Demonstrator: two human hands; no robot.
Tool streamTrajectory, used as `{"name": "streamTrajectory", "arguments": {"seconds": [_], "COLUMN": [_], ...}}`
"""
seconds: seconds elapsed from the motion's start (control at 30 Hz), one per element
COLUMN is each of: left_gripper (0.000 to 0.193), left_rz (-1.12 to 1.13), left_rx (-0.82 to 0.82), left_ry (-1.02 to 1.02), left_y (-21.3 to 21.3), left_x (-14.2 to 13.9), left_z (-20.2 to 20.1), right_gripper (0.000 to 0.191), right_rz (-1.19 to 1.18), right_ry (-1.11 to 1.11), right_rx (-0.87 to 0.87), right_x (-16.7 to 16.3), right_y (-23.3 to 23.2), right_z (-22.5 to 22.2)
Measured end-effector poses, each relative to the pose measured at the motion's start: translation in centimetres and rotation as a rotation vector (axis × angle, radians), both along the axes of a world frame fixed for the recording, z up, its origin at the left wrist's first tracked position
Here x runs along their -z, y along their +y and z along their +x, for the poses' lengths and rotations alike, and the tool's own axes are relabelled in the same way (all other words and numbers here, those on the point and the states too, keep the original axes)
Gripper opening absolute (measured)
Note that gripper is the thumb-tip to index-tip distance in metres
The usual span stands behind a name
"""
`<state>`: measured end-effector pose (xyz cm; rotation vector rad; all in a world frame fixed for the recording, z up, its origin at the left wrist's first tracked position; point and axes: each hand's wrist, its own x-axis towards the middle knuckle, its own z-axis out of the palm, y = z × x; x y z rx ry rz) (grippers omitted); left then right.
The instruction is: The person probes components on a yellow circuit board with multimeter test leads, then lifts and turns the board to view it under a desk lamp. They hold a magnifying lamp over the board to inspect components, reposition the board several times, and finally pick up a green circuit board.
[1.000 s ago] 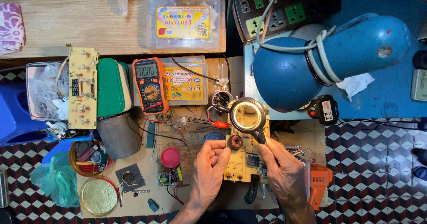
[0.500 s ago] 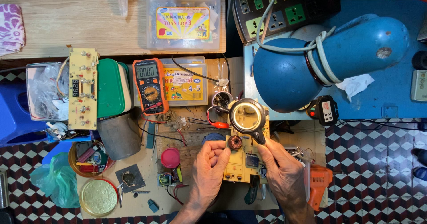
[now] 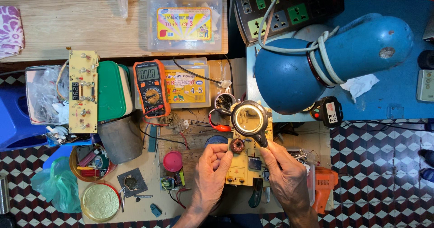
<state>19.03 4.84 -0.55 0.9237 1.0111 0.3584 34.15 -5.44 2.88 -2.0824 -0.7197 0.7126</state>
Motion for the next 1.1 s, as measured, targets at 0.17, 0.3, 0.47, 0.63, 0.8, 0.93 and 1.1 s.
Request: {"name": "streamTrajectory", "arguments": {"seconds": [0.17, 0.3, 0.47, 0.63, 0.8, 0.93, 1.1], "left_gripper": [0.022, 0.022, 0.022, 0.021, 0.021, 0.021, 0.020], "left_rz": [-0.013, -0.010, 0.004, 0.001, 0.020, 0.043, 0.029], "left_rx": [-0.009, -0.023, 0.000, 0.002, 0.017, 0.016, 0.009], "left_ry": [0.014, 0.009, 0.030, 0.019, 0.018, 0.033, 0.023], "left_y": [-0.11, -0.18, -0.06, 0.00, -0.07, -0.06, -0.08], "left_x": [0.31, 0.33, 0.10, -0.01, -0.08, -0.07, -0.03], "left_z": [-0.05, 0.00, -0.06, 0.05, 0.00, 0.02, 0.10], "right_gripper": [0.029, 0.029, 0.029, 0.028, 0.029, 0.029, 0.029], "right_rz": [0.040, -0.006, -0.061, -0.029, -0.010, -0.019, -0.031], "right_ry": [-0.008, -0.004, 0.038, -0.005, -0.007, 0.001, 0.001], "right_rx": [-0.007, 0.005, 0.024, 0.022, 0.027, 0.037, 0.045], "right_x": [-0.07, -0.04, 0.05, 0.07, -0.02, -0.05, 0.01], "right_y": [-0.02, 0.05, 0.04, 0.02, 0.08, 0.11, 0.14], "right_z": [-0.04, -0.02, -0.03, -0.09, -0.13, -0.13, -0.10]}}
